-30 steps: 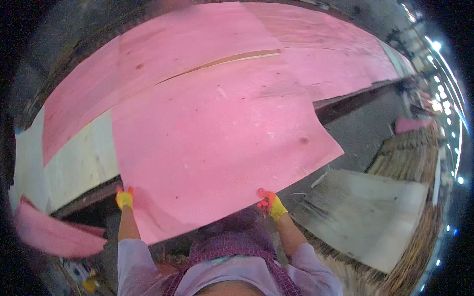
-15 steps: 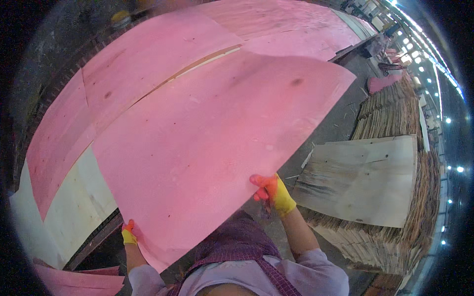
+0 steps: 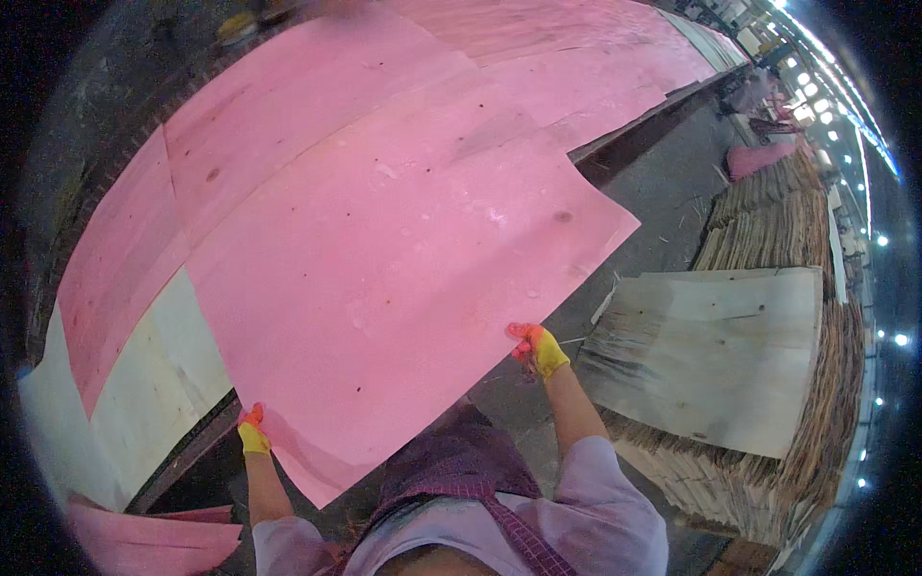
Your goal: The person sorts through stacks of pink wood veneer, cuts thin strips from sheets using a utility knife, and lays both pink and tan wood veneer sheets side-by-side on a long workbench.
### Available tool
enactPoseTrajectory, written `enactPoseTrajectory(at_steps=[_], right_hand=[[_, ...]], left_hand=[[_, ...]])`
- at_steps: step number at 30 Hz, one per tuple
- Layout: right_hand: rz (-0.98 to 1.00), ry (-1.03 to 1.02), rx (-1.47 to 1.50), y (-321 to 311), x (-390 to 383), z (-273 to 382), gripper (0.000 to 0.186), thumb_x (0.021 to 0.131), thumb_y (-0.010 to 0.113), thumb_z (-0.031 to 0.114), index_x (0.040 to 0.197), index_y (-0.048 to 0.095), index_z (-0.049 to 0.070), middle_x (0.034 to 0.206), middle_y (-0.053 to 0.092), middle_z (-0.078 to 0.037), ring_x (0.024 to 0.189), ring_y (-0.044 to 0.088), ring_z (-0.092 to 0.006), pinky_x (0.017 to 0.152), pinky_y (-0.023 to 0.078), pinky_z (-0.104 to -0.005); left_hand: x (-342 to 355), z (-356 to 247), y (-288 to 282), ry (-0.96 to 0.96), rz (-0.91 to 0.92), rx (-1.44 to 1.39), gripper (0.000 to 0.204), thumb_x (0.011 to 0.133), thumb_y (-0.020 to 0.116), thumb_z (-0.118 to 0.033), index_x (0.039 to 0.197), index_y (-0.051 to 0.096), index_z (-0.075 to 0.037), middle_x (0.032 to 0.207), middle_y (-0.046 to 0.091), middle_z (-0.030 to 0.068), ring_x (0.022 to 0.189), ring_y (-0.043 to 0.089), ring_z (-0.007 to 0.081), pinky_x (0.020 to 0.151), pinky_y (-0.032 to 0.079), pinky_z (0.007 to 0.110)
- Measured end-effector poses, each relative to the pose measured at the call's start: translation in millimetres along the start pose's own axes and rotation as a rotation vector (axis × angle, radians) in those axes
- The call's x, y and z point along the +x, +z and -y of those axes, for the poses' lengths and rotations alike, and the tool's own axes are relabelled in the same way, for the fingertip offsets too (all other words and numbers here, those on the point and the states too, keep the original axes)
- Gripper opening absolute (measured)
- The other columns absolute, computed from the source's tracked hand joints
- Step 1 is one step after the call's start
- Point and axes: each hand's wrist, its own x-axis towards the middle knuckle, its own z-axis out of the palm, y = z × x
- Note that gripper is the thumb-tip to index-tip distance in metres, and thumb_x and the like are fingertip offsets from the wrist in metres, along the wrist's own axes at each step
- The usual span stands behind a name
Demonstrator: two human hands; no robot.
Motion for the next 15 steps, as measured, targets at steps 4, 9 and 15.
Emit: enactPoseTrajectory(at_steps=[4, 9, 15], right_hand=[[0.014, 0.084, -0.036, -4, -5, -7, 0.024, 0.079, 0.065, 0.025, 0.095, 0.06, 0.008, 0.051, 0.045, 0.005, 0.045, 0.048, -0.0106, 0.043, 0.042, -0.0265], [0.043, 0.027, 0.012, -26, -1, -8, 0.015, 0.081, 0.063, 0.026, 0.081, 0.055, 0.013, 0.048, 0.041, 0.006, 0.044, 0.047, -0.0118, 0.04, 0.037, -0.0286], [-0.023, -0.013, -0.086, -28, 2, -15, 0.015, 0.081, 0.062, 0.026, 0.08, 0.054, 0.014, 0.047, 0.04, 0.005, 0.042, 0.046, -0.0122, 0.04, 0.04, -0.0307]], left_hand=[[-9, 9, -8, -0.014, -0.017, -0.123, 0.034, 0.079, 0.063, 0.001, 0.113, 0.057, -0.001, 0.102, 0.061, 0.0076, 0.087, 0.06, 0.0199, 0.076, 0.05, 0.034], [-37, -21, 22, -0.036, -0.028, -0.072, 0.033, 0.08, 0.065, -0.005, 0.113, 0.058, -0.002, 0.099, 0.064, 0.0068, 0.084, 0.062, 0.0211, 0.074, 0.051, 0.034], [-42, -6, 17, -0.018, -0.051, -0.079, 0.027, 0.08, 0.063, -0.001, 0.107, 0.06, -0.001, 0.092, 0.064, 0.005, 0.079, 0.061, 0.0166, 0.07, 0.05, 0.03]])
